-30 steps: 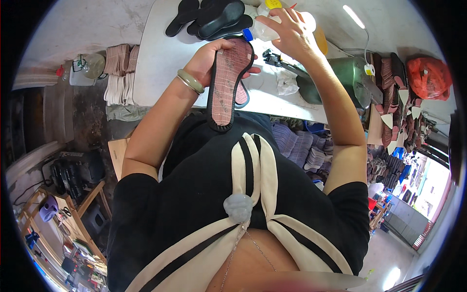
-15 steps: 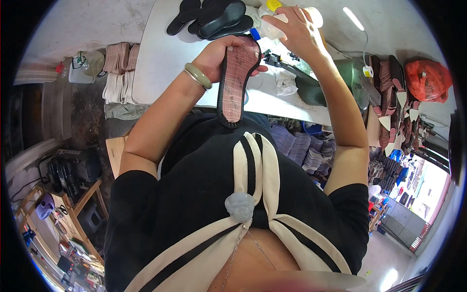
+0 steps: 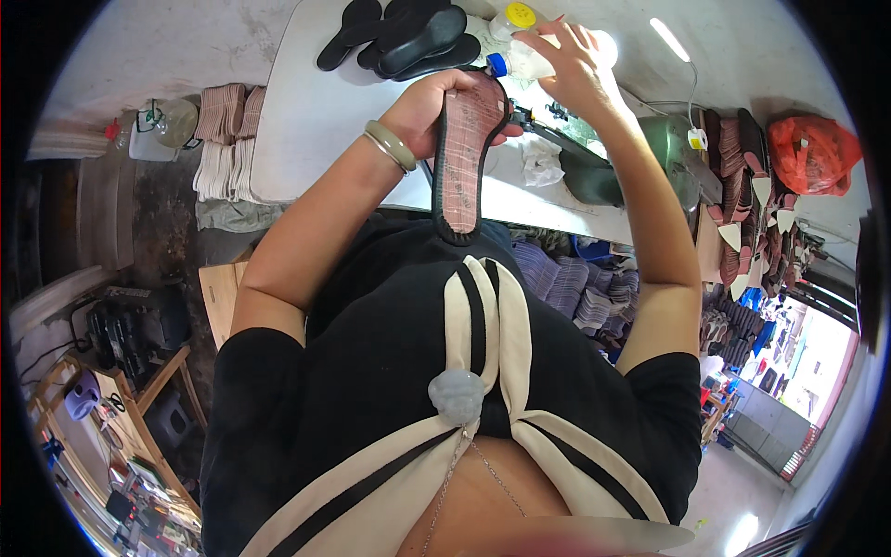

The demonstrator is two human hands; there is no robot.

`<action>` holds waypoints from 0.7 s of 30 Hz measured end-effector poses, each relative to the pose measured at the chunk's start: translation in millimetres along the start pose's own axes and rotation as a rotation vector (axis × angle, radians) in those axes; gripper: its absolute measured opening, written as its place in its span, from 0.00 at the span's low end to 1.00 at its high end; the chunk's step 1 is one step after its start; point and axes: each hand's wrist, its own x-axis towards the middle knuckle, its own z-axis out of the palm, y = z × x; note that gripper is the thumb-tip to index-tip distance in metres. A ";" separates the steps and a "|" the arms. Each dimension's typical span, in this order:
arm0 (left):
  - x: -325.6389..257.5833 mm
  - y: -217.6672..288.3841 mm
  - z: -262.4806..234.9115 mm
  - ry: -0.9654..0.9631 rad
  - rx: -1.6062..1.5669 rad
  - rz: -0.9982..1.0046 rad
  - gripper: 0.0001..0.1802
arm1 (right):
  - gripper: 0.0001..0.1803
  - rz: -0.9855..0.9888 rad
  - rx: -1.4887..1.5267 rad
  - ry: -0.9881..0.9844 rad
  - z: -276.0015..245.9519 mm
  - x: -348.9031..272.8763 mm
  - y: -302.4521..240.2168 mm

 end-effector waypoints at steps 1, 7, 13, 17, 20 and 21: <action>2.3 -1.4 -5.6 -0.084 -0.048 -0.001 0.24 | 0.33 0.070 -0.004 -0.006 4.2 -3.8 -2.0; 20.5 -4.6 -18.1 -0.225 -0.202 0.099 0.27 | 0.44 0.690 0.777 -0.156 33.3 -28.5 -1.7; 51.4 -19.3 -43.6 -0.298 -0.441 0.148 0.30 | 0.41 0.949 1.121 0.189 69.9 -30.0 57.8; 62.2 -20.2 -32.7 -0.251 -0.349 0.107 0.31 | 0.35 1.079 0.918 0.366 136.2 -77.4 162.5; 60.2 -15.4 -38.0 -0.071 -0.212 0.126 0.27 | 0.37 1.331 0.869 0.450 173.7 -87.3 185.6; 60.8 -12.6 -40.3 0.017 -0.093 0.112 0.27 | 0.39 1.394 0.846 0.515 177.0 -91.5 186.6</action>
